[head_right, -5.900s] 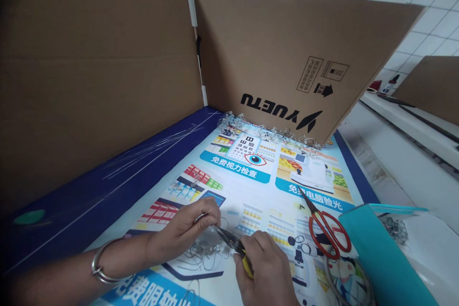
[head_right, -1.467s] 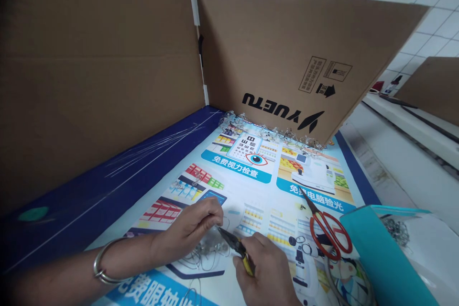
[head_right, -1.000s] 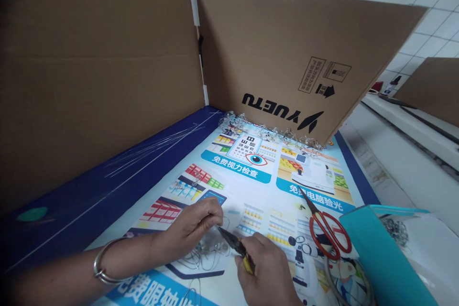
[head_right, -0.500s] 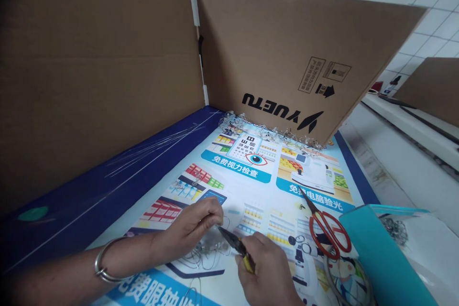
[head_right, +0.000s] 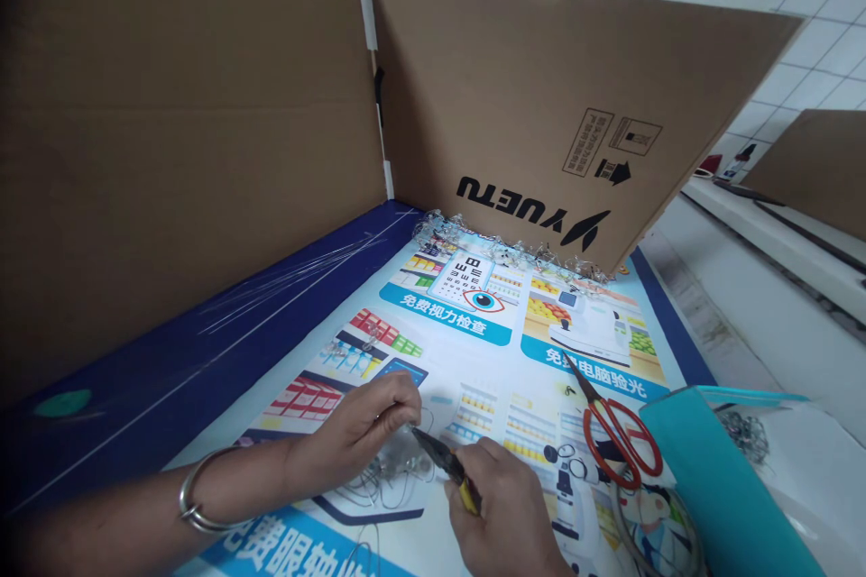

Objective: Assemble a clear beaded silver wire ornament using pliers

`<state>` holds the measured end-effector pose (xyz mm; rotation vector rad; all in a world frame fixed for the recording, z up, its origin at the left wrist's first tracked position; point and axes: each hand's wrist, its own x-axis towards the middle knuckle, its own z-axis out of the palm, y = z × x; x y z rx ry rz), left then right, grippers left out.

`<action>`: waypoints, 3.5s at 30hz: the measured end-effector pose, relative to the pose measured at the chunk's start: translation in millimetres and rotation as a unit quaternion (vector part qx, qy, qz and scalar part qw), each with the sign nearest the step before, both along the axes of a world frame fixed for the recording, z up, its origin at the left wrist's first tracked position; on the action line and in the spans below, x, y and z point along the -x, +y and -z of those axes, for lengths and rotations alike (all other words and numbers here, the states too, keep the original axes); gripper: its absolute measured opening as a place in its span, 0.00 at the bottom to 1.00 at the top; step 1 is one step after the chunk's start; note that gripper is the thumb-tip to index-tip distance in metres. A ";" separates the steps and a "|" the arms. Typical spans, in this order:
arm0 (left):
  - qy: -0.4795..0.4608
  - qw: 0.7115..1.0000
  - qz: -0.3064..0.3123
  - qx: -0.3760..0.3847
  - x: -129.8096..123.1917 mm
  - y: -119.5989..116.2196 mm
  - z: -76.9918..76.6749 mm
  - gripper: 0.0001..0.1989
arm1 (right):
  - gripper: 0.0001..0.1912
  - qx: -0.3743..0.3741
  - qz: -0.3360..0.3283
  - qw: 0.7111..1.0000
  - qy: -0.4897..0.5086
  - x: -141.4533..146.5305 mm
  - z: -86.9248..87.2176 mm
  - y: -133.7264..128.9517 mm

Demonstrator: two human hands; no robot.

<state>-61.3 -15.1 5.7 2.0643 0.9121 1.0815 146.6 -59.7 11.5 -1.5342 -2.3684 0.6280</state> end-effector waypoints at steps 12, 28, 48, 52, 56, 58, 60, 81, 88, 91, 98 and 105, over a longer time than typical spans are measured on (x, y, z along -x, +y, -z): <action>-0.020 0.999 0.016 0.023 1.2 0.7 -0.9 0.10 | 0.02 -0.006 0.006 1.000 0.000 1.7 -0.1 -0.5; -0.326 0.889 0.108 0.302 0.2 11.9 0.4 0.11 | 0.02 -0.097 -0.019 0.993 0.057 -4.5 9.1 0.0; -0.354 0.860 0.111 0.351 -1.2 13.0 3.6 0.10 | 0.03 -0.129 -0.039 0.989 0.067 -4.5 11.7 1.9; -0.320 0.883 0.076 0.335 -1.1 12.5 0.6 0.10 | 0.05 -0.129 -0.032 0.988 0.079 -4.5 14.8 1.4; -0.245 0.927 -0.018 0.282 -0.1 13.7 -1.2 0.10 | 0.08 -0.136 0.010 0.987 0.088 -4.3 14.0 0.3; -0.224 0.935 -0.057 0.268 0.7 15.4 0.0 0.09 | 0.09 -0.131 0.028 0.988 0.082 -4.0 12.9 0.6; -0.221 0.937 -0.083 0.258 1.6 17.5 2.6 0.08 | 0.10 -0.122 0.028 0.990 0.065 -3.7 12.0 1.4; -0.307 0.910 -0.110 0.255 2.4 20.0 7.4 0.08 | 0.08 -0.132 -0.057 0.980 -0.139 9.6 1.4 -9.1; -0.315 0.903 -0.111 0.271 2.1 19.4 2.9 0.08 | 0.06 -0.073 -0.008 0.983 -0.169 12.6 -9.2 -1.5; -0.313 0.902 -0.110 0.276 1.9 18.4 0.3 0.08 | 0.04 -0.057 -0.005 0.983 -0.177 17.1 -14.5 2.5; -0.312 0.904 -0.103 0.275 1.0 17.7 1.3 0.08 | 0.05 -0.069 -0.023 0.978 -0.197 21.9 -17.7 7.1; -0.312 0.908 -0.121 0.251 2.7 18.6 2.4 0.08 | 0.04 -0.078 -0.029 0.974 -0.212 15.7 -16.5 5.5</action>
